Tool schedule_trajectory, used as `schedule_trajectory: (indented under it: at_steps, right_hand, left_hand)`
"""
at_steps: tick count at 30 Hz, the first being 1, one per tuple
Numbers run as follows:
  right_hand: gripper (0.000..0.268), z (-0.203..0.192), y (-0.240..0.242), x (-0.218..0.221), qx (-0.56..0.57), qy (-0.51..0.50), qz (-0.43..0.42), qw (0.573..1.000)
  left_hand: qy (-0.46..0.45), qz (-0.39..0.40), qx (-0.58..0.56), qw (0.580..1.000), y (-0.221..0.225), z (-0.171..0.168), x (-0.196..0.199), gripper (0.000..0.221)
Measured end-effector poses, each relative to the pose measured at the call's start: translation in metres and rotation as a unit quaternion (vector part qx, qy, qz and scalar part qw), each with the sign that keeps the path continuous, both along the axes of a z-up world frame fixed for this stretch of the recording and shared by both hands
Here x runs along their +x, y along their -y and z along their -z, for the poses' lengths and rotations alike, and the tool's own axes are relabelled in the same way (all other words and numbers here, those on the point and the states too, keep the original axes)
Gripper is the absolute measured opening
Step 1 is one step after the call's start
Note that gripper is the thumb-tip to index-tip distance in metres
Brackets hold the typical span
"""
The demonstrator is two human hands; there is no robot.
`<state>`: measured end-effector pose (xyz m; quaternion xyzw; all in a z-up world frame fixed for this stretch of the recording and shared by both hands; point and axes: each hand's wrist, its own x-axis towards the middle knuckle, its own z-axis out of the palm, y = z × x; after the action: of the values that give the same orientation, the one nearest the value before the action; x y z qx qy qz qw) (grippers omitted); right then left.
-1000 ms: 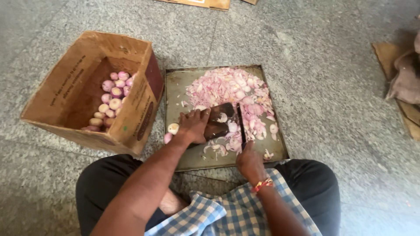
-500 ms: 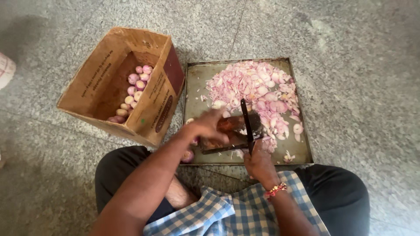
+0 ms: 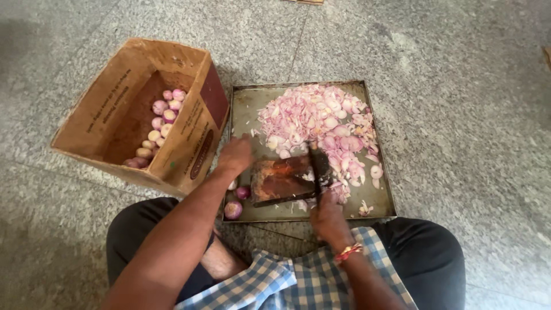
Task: The person chops onions on a metal tray using a small knife, taking them one by one from a cardboard box on the floor.
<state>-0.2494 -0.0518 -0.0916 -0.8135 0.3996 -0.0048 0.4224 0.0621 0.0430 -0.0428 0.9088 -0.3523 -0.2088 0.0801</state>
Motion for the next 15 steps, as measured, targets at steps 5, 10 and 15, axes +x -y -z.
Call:
schedule_trajectory:
  at_steps: [5,10,15]
  right_hand:
    - [0.070,0.009,-0.002,0.009,-0.198,0.102,-0.073,0.972]
    - [0.052,0.007,-0.041,0.013,-0.203,0.086,-0.101,0.970]
    - [0.046,-0.025,-0.056,0.026,-0.198,-0.059,-0.141,0.968]
  left_hand:
    - [-0.045,0.107,-0.117,0.986,0.002,-0.021,-0.080,0.062]
    - [0.062,0.191,-0.104,0.974,-0.002,-0.006,-0.092,0.029]
    - [0.056,0.200,-0.106,0.972,-0.004,-0.019,-0.095,0.024]
